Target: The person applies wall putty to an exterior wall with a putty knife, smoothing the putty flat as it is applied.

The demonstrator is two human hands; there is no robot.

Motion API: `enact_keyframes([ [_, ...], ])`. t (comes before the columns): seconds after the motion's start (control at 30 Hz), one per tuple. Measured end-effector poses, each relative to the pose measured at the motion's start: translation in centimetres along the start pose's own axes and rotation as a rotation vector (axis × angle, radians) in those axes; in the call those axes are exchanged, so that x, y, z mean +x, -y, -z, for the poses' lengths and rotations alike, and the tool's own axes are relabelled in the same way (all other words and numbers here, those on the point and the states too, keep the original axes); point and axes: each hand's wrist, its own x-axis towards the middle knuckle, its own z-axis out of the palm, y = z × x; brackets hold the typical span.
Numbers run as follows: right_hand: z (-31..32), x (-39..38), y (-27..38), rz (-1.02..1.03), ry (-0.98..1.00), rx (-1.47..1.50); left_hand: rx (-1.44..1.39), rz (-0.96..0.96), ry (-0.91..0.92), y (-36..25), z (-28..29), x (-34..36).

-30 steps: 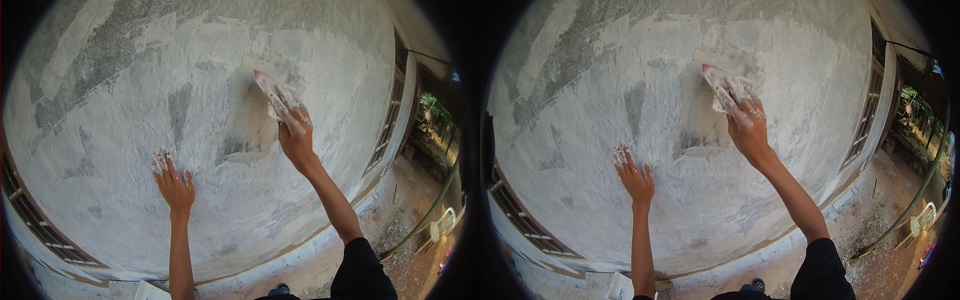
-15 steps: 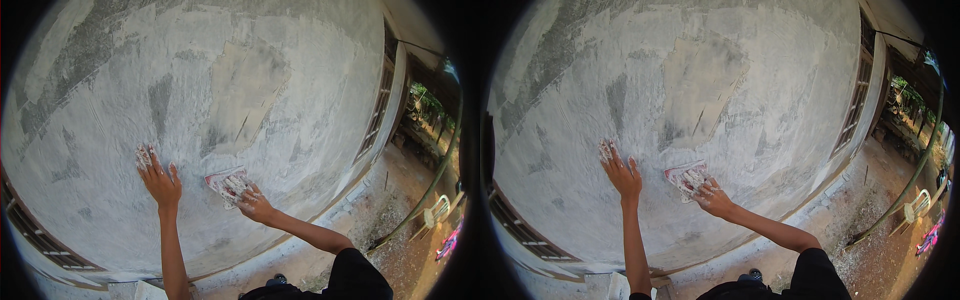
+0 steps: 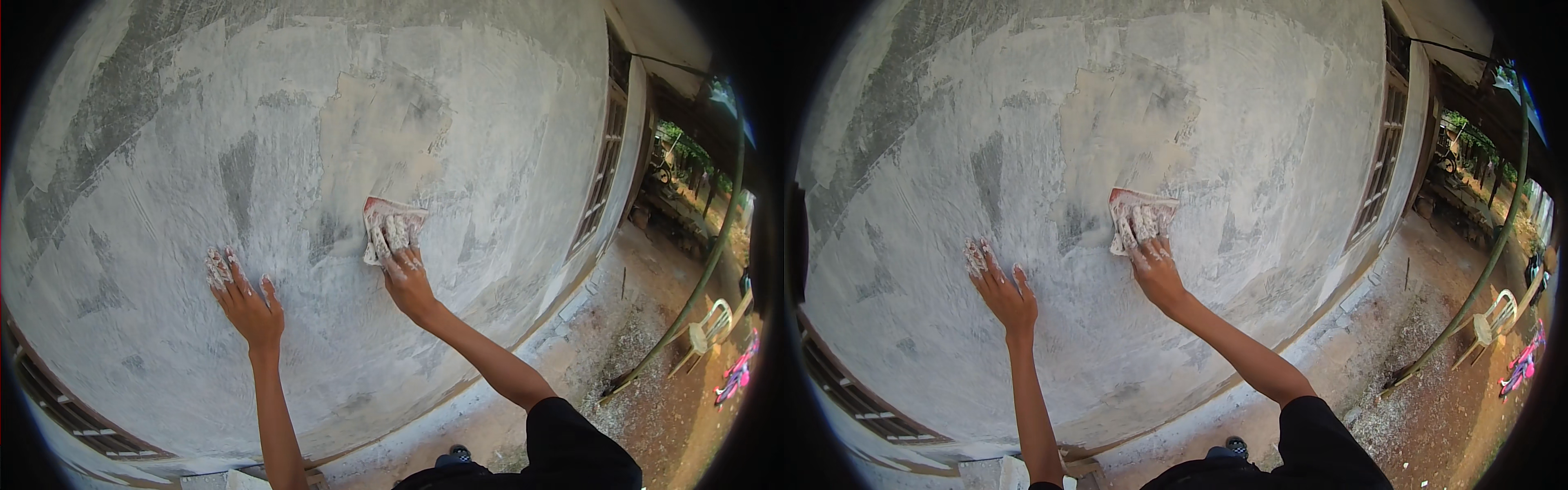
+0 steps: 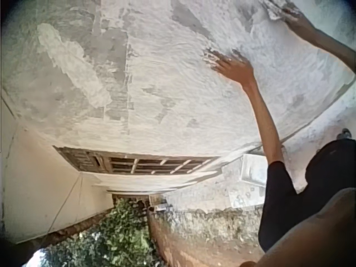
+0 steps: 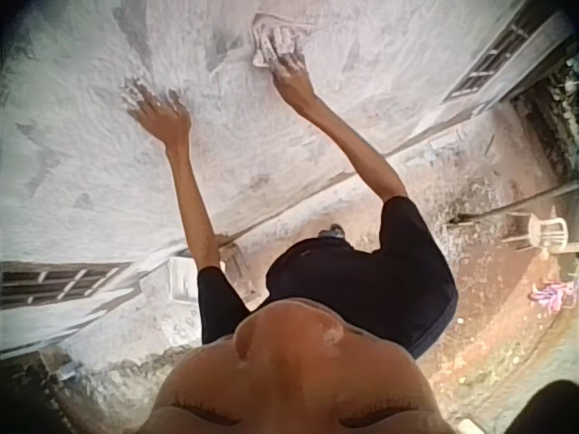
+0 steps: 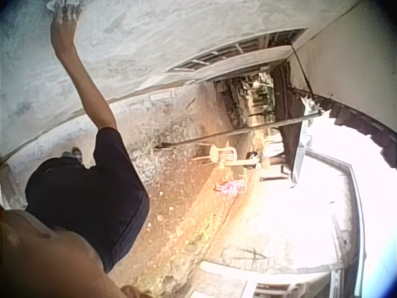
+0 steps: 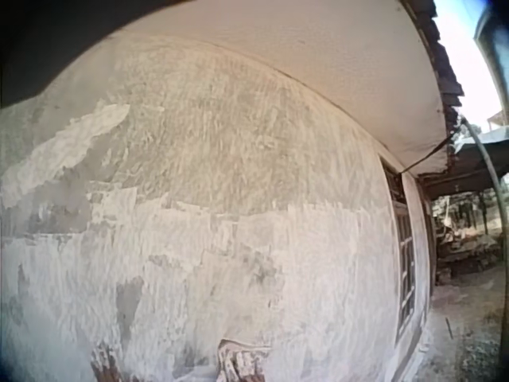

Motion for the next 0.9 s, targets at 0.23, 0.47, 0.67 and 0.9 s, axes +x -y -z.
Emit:
enact_keyframes([
  [0.23, 1.4, -5.5, 5.0, 0.088, 0.15, 0.113, 0.036, 0.031, 0.024, 1.0, 0.4, -0.3],
  [0.47, 8.4, 9.2, -3.1, -0.096, -0.234, 0.0, 0.025, 0.006, 0.014, -0.2, 0.1, 0.0],
  [0.67, 0.5, -0.2, 0.3, 0.103, 0.117, -0.036, 0.027, 0.01, 0.025, 0.0, 0.3, 0.4],
  [0.9, 6.9, 2.4, 1.2, 0.273, 0.041, 0.121, -0.005, 0.025, 0.038, -0.3, 0.8, 0.4],
])
